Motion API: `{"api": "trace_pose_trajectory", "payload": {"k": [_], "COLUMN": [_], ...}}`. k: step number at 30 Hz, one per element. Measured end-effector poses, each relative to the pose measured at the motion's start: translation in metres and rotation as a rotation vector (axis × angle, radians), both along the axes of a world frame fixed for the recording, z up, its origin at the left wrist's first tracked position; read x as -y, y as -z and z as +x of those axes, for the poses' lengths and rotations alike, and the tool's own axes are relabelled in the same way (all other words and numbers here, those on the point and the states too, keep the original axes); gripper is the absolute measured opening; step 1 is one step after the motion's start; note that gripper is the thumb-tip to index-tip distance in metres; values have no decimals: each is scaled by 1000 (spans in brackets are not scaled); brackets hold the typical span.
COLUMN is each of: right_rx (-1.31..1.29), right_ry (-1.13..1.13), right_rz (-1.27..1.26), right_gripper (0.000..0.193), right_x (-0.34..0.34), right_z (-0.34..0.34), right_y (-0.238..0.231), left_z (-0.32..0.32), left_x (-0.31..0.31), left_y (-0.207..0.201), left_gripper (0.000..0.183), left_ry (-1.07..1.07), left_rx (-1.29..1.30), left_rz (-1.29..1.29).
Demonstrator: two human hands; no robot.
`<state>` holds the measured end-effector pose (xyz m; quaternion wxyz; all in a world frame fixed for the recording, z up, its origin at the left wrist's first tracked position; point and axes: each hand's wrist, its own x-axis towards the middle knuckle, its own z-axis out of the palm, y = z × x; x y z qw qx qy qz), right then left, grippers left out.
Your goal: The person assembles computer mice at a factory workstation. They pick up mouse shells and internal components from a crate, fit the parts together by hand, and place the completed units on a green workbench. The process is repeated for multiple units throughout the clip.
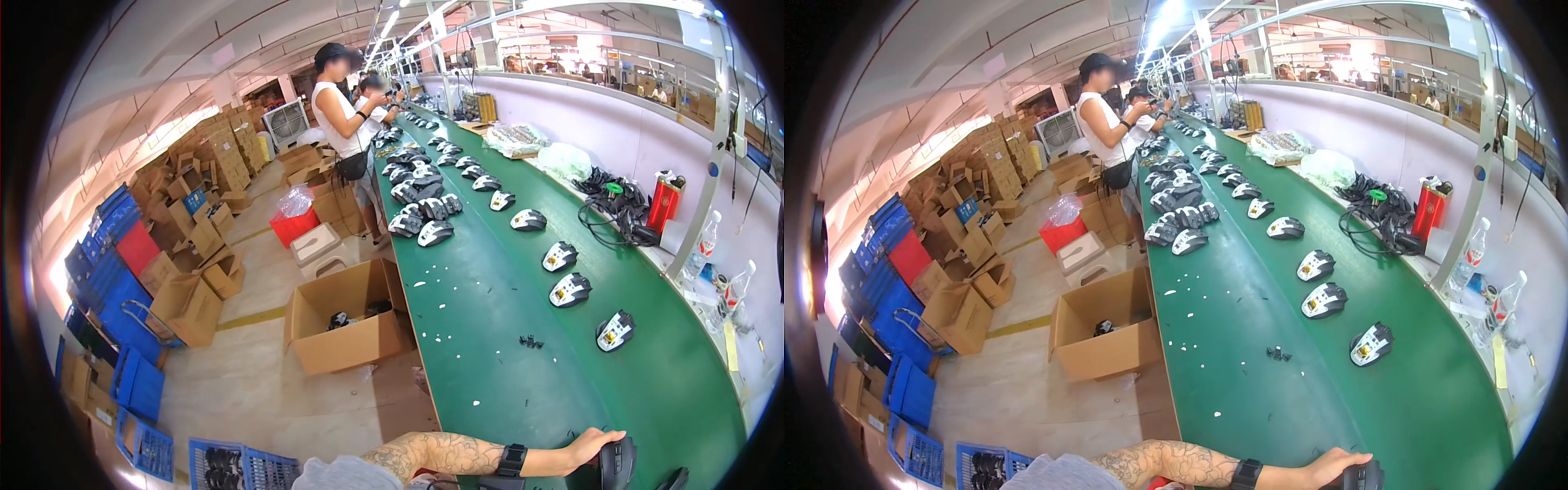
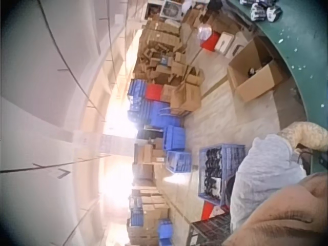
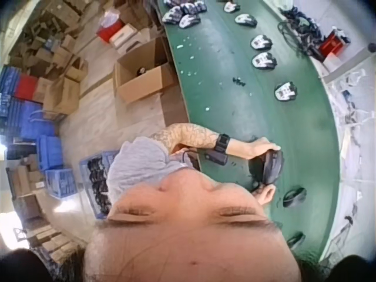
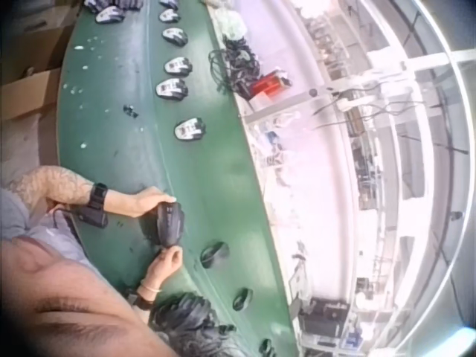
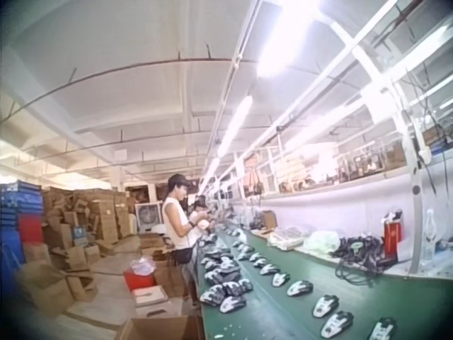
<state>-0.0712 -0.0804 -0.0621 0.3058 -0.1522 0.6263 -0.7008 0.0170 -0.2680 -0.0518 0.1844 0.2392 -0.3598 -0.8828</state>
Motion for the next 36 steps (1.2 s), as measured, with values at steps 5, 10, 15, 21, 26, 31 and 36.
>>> {"api": "trace_pose_trajectory", "payload": {"k": [5,10,15,21,26,31,36], "right_rx": [85,50,-59,-209,-198,-210,-261], "right_ry": [182,191,201,169,150,167,151], "right_rz": [-83,-47,-84,-73,-111,-72,-28], "right_gripper": [22,24,20,18,16,17,20], "right_x": [12,8,13,22,22,21,20], "right_z": [24,18,20,23,29,27,28], "right_y": [-29,-22,-11,-26,-28,-21,-26], "left_z": [2,13,0,-92,-166,-208,-195], "left_x": [-9,-9,2,51,77,46,11], "left_y": [-13,-19,-35,-45,-40,-51,-70], "left_gripper": [43,43,41,42,41,43,54], "left_ry": [-7,55,-26,78,472,386,331], "left_rx": [-16,-64,71,170,314,478,214], "left_rz": [37,119,161,-259,-717,-1363,-1745]}}
